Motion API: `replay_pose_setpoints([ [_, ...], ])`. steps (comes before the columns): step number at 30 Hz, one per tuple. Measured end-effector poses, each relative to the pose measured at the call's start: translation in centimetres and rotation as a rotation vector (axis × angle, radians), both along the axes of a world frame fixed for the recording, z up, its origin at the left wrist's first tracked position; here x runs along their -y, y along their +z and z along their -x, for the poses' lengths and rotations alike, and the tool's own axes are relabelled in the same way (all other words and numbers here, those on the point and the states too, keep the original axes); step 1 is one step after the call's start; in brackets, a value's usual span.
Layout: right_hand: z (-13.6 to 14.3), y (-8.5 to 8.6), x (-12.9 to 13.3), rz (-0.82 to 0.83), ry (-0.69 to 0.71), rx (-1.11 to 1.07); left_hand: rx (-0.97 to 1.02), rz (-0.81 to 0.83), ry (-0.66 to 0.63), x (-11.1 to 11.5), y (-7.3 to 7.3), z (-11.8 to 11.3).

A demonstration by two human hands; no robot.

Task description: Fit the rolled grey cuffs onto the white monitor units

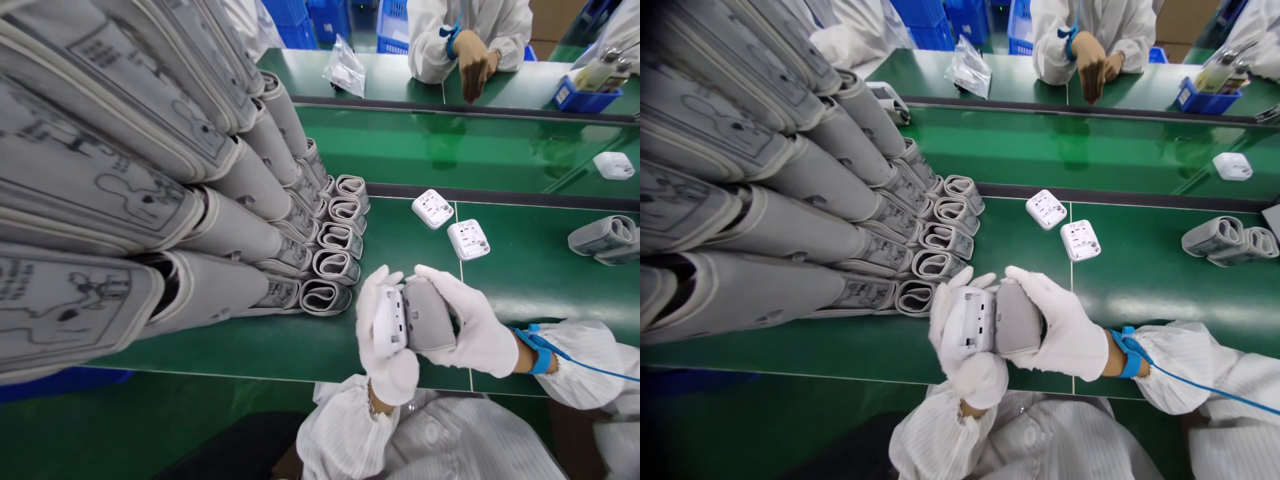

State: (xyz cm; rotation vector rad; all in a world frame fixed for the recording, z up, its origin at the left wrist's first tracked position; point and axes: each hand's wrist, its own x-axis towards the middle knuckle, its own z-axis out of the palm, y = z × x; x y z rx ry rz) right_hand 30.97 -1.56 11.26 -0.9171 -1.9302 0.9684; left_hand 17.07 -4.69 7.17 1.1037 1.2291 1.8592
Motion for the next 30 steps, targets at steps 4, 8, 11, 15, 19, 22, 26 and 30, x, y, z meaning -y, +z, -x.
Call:
replay_pose_setpoints([
  [4,0.1,0.5,0.2,0.015,0.004,0.001,-0.211,-0.207,-0.113,-0.1,-0.3,1.4],
  [8,-0.2,0.7,-0.5,0.112,0.042,-0.053,-0.375,-0.131,-0.279,-0.8,0.7,2.8],
  [11,-0.6,-0.1,-1.4,0.189,0.084,-0.032,-0.573,-0.021,-0.457,-1.1,1.7,4.0],
  [15,-0.8,-2.0,-2.0,0.195,0.045,0.097,-0.827,0.123,-0.509,-0.5,1.8,4.9],
  [19,-0.3,-2.1,-1.7,0.232,0.0,0.193,-0.846,0.169,-0.445,0.7,0.8,5.1],
  [22,-0.4,-1.4,-1.6,0.343,0.022,0.154,-0.74,0.289,-0.452,1.1,0.3,5.4],
  [26,-1.3,-1.6,-2.2,0.54,0.119,-0.017,-0.458,0.575,-0.448,0.9,-0.2,5.8],
  [30,-1.9,-2.8,-3.6,0.755,0.216,-0.127,-0.144,0.571,-0.493,0.2,-0.4,6.6],
])
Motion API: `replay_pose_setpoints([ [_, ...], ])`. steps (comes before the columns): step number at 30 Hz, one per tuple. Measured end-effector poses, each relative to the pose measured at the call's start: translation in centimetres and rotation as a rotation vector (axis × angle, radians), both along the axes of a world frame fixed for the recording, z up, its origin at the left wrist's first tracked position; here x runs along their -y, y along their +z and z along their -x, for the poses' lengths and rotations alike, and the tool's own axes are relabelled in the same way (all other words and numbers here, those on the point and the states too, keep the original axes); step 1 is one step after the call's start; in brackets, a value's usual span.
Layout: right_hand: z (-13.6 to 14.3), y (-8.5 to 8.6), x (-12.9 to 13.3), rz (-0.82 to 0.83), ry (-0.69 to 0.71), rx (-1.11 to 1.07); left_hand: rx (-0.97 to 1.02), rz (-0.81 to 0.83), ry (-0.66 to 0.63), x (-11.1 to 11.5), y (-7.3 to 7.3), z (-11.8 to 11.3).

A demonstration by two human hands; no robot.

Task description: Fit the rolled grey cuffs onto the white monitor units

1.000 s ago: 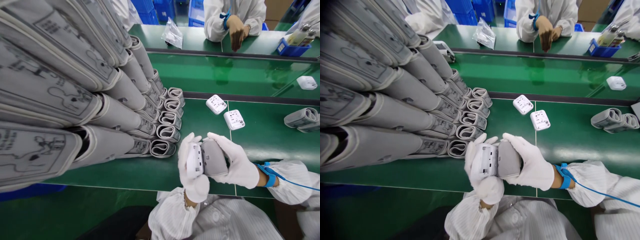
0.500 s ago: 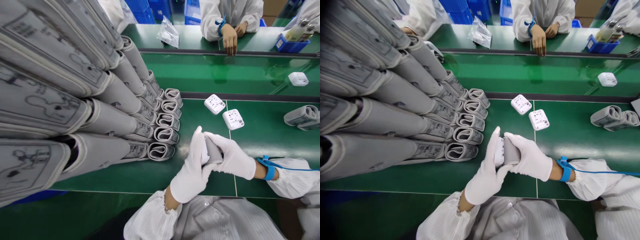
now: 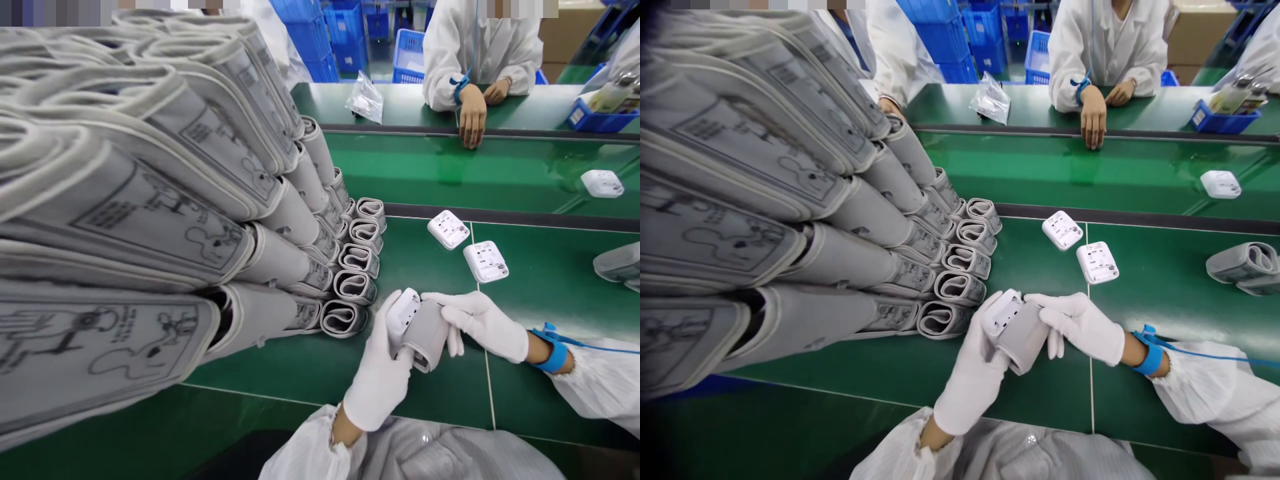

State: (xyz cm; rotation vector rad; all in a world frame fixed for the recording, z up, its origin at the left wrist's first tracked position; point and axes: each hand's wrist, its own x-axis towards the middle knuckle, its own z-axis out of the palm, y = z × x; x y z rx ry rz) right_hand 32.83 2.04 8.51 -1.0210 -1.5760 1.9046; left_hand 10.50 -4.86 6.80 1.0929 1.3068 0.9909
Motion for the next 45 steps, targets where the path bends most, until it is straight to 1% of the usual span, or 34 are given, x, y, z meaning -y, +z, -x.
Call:
replay_pose_setpoints([
  [1,0.0,-0.2,-0.3,-0.024,-0.013,-0.01,0.082,-0.001,0.017,-0.2,0.1,0.1],
  [3,0.2,-0.4,-0.7,-0.148,-0.047,-0.025,0.221,0.014,0.057,-0.5,0.6,0.2],
  [5,0.4,-0.5,-0.8,-0.283,-0.068,-0.029,0.295,0.054,0.097,-0.7,1.2,0.1],
  [7,0.5,-0.8,-0.8,-0.349,-0.066,-0.037,0.32,0.097,0.119,-1.0,1.6,0.0],
  [11,0.1,-1.7,-0.8,-0.365,-0.014,-0.063,0.319,0.126,0.121,-1.4,1.7,-0.3],
  [13,-0.1,-1.9,-0.9,-0.334,-0.003,-0.083,0.31,0.133,0.134,-1.5,1.6,-0.3],
  [17,-0.1,-2.1,-1.0,-0.222,-0.006,-0.164,0.329,0.169,0.163,-1.6,1.9,-0.2],
  [19,-0.1,-2.1,-1.0,-0.217,-0.008,-0.189,0.327,0.156,0.155,-1.6,1.9,0.0],
  [20,0.0,-2.2,-0.9,-0.244,-0.008,-0.188,0.317,0.144,0.15,-1.5,1.9,0.0],
  [23,0.0,-2.1,-0.8,-0.415,0.008,-0.131,0.259,0.113,0.153,-1.3,1.3,0.2],
  [26,-0.2,-1.7,-0.5,-0.585,0.015,-0.049,0.198,0.084,0.149,-1.1,0.8,0.3],
  [30,-0.6,-1.1,-0.2,-0.888,0.087,0.08,0.229,0.098,0.146,-0.8,1.0,0.4],
  [32,-0.7,-1.2,-0.2,-1.004,0.12,0.149,0.249,0.12,0.166,-0.9,1.2,0.3],
  [37,-0.5,-1.4,-0.3,-1.101,0.158,0.284,0.273,0.166,0.182,-1.2,1.9,0.0],
  [41,0.1,-0.9,-0.5,-1.249,0.108,0.268,0.328,0.209,0.202,-1.3,2.1,-0.2],
  [45,0.3,-1.0,-0.4,-1.252,0.078,0.283,0.371,0.242,0.193,-1.3,2.0,-0.2],
])
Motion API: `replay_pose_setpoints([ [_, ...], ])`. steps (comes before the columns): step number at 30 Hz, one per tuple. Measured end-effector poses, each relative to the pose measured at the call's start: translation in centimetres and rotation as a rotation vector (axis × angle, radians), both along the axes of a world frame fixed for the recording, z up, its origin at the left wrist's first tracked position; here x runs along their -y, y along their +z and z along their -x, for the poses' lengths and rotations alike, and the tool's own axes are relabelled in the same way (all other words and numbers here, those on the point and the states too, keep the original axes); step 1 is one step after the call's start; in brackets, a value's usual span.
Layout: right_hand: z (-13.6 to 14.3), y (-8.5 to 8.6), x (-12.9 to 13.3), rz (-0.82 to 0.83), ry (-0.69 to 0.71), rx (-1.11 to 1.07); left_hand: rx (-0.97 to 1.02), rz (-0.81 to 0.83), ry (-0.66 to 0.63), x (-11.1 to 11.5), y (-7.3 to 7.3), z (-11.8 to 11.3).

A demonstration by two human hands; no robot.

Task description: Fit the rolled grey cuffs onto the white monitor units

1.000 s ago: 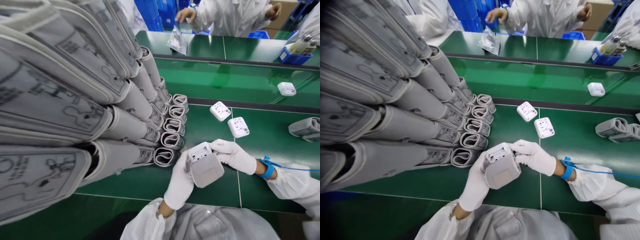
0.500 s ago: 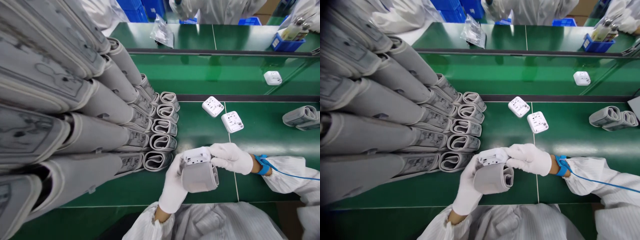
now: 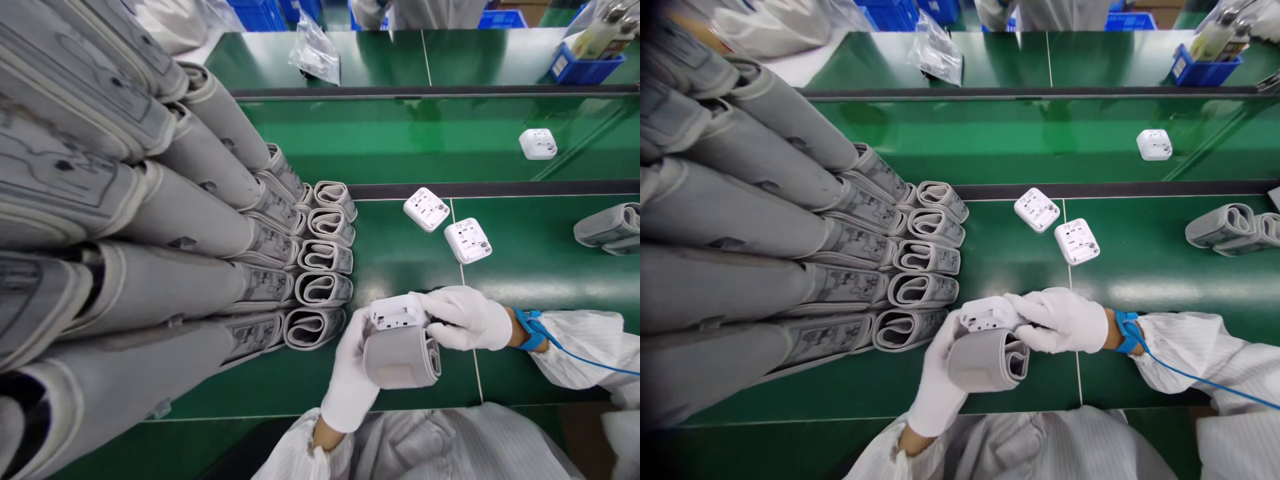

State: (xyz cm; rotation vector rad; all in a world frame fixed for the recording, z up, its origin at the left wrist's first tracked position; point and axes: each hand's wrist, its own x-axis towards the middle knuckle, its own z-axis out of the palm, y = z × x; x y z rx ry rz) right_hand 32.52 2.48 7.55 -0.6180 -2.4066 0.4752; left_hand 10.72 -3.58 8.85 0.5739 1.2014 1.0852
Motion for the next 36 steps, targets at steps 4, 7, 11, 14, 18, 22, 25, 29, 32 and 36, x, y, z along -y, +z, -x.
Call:
replay_pose_setpoints([
  [4,-0.2,-1.0,0.3,-0.004,-0.032,0.004,0.008,0.018,0.004,-0.1,0.2,-0.1],
  [7,-0.3,-1.8,0.5,-0.002,-0.044,-0.033,-0.001,0.039,0.003,-0.1,0.3,-0.1],
  [11,-0.2,-2.1,0.5,0.101,-0.072,-0.113,-0.065,0.023,-0.041,0.3,-0.4,0.4],
  [14,-0.5,-1.3,0.0,0.373,0.028,-0.182,-0.117,0.015,-0.098,0.5,-0.9,0.7],
  [18,-1.0,0.4,-0.8,0.791,0.162,-0.212,-0.255,-0.041,-0.187,0.3,-0.6,1.1],
  [22,-0.6,1.0,-0.4,0.885,0.146,-0.163,-0.359,-0.058,-0.301,0.1,-0.4,1.6],
  [25,0.3,0.5,0.4,0.821,0.068,-0.117,-0.455,-0.149,-0.334,0.3,-0.7,2.0],
  [29,1.0,-0.4,1.2,0.667,0.008,0.123,-0.586,-0.308,-0.508,0.3,-0.7,2.3],
  [32,1.0,-0.7,1.5,0.528,0.017,0.174,-0.573,-0.381,-0.579,-0.1,-0.3,2.0],
  [36,0.7,-0.8,2.1,0.459,-0.045,0.074,-0.508,-0.326,-0.519,-0.9,0.0,1.1],
])
